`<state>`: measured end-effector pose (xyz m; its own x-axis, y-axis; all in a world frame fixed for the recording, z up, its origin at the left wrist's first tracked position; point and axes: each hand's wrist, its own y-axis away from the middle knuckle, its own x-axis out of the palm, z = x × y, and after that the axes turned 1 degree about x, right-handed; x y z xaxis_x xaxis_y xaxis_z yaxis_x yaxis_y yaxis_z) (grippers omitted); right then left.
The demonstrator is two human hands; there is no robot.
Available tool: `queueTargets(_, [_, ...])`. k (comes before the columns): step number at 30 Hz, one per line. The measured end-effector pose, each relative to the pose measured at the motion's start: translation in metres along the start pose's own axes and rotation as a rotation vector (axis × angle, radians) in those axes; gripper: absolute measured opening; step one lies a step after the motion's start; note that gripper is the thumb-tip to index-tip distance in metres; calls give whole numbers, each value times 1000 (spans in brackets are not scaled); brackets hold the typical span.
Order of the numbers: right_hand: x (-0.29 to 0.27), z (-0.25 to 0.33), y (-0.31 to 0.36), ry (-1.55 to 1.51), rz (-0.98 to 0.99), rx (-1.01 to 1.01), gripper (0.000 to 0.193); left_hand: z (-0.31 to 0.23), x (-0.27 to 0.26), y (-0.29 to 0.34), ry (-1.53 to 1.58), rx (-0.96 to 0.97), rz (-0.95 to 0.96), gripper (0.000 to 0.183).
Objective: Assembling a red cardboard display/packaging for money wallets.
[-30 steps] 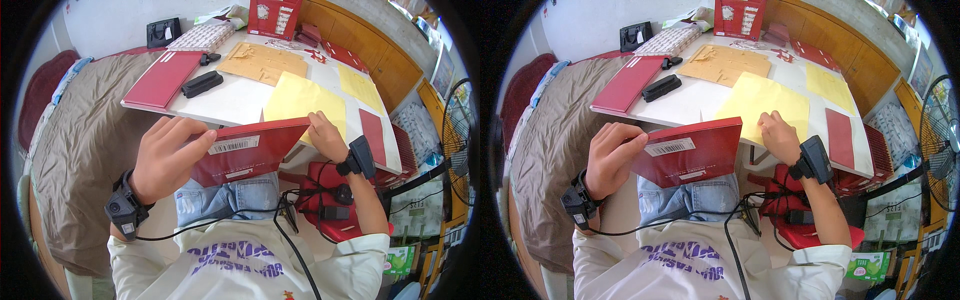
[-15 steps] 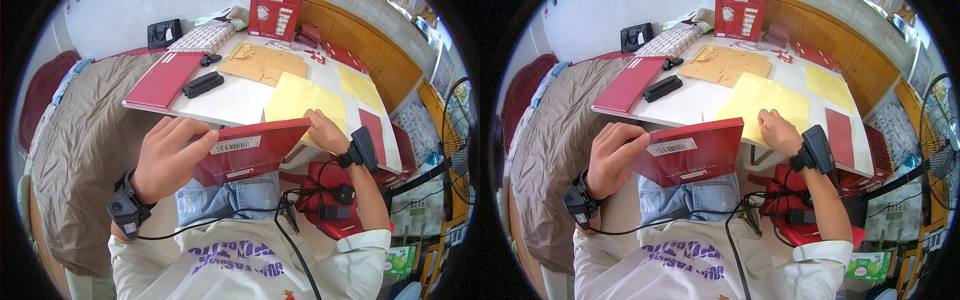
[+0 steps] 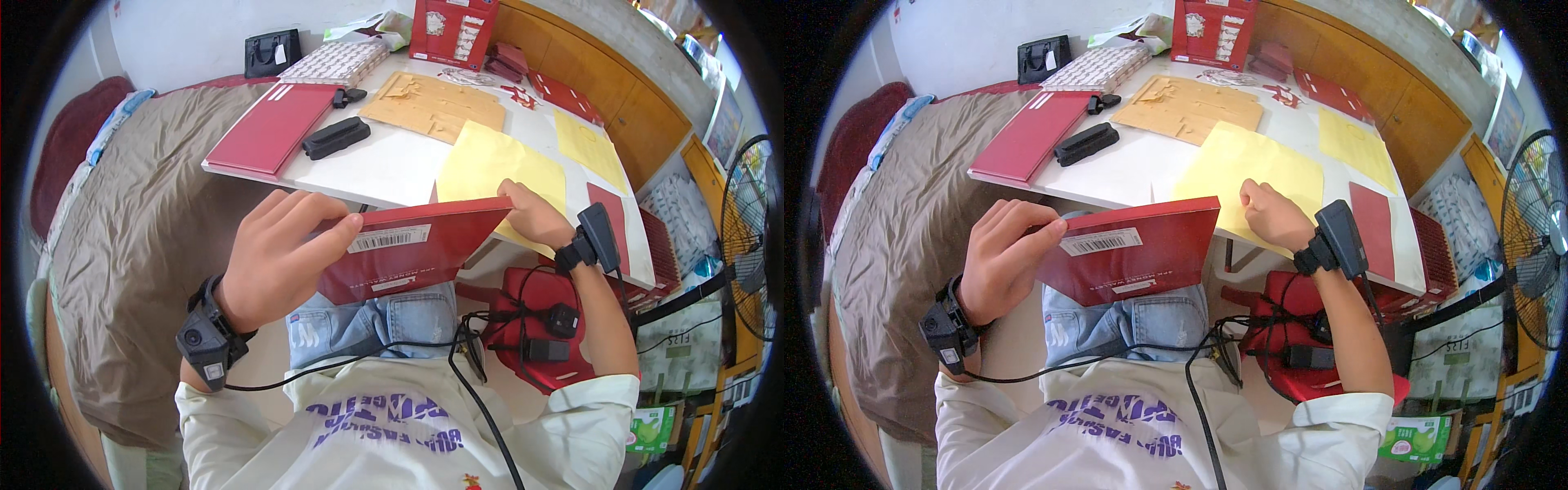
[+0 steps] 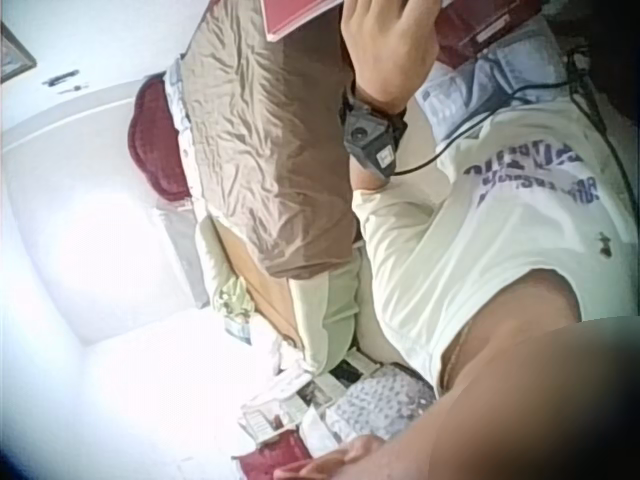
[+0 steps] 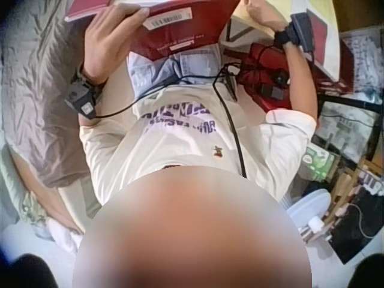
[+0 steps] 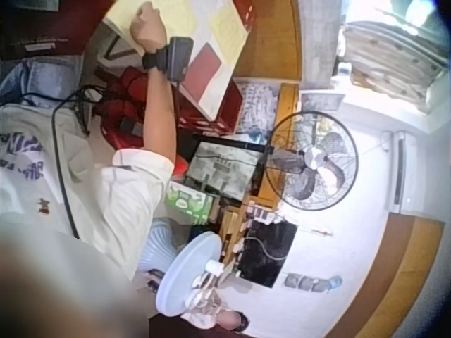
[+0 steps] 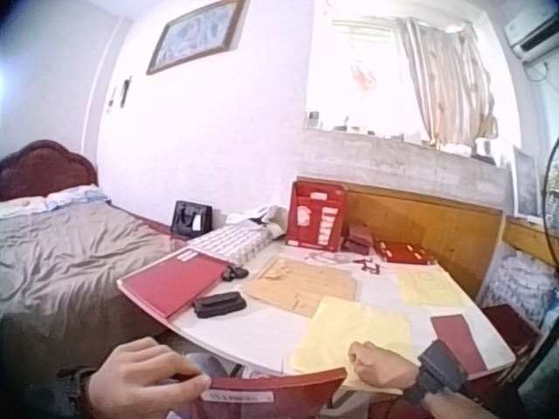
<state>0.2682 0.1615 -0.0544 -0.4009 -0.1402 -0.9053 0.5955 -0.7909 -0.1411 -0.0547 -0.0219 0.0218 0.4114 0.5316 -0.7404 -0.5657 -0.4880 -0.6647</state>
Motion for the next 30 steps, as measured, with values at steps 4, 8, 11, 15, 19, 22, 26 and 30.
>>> queueTargets(4, [1, 4, 6, 2, -66, -49, 12, 1, 0, -1, 1, 3, -2, 35])
queueTargets(8, [1, 8, 9, 18, -81, -37, 10, -2, 2, -2, -52, -14, -52, 28])
queueTargets(11, [2, 9, 11, 34, -96, -27, 9, -2, 2, -2, -54, -11, -50, 28])
queueTargets(15, [4, 7, 10, 47, -135, -62, 9, -3, 3, -1, -56, -22, -51, 27])
queueTargets(19, [0, 5, 7, 14, -83, -73, 9, -4, 2, 1, -63, -25, -47, 28])
queueTargets(22, [-2, 2, 1, -11, -14, -24, 8, -4, 1, 1, -55, -15, -34, 29])
queueTargets(26, [-5, 1, -1, -41, 15, -32, 7, -4, 1, 0, -47, -15, -28, 29])
queueTargets(30, [-6, 7, 1, -48, 25, -9, 6, -5, 1, -1, -46, -16, -30, 29])
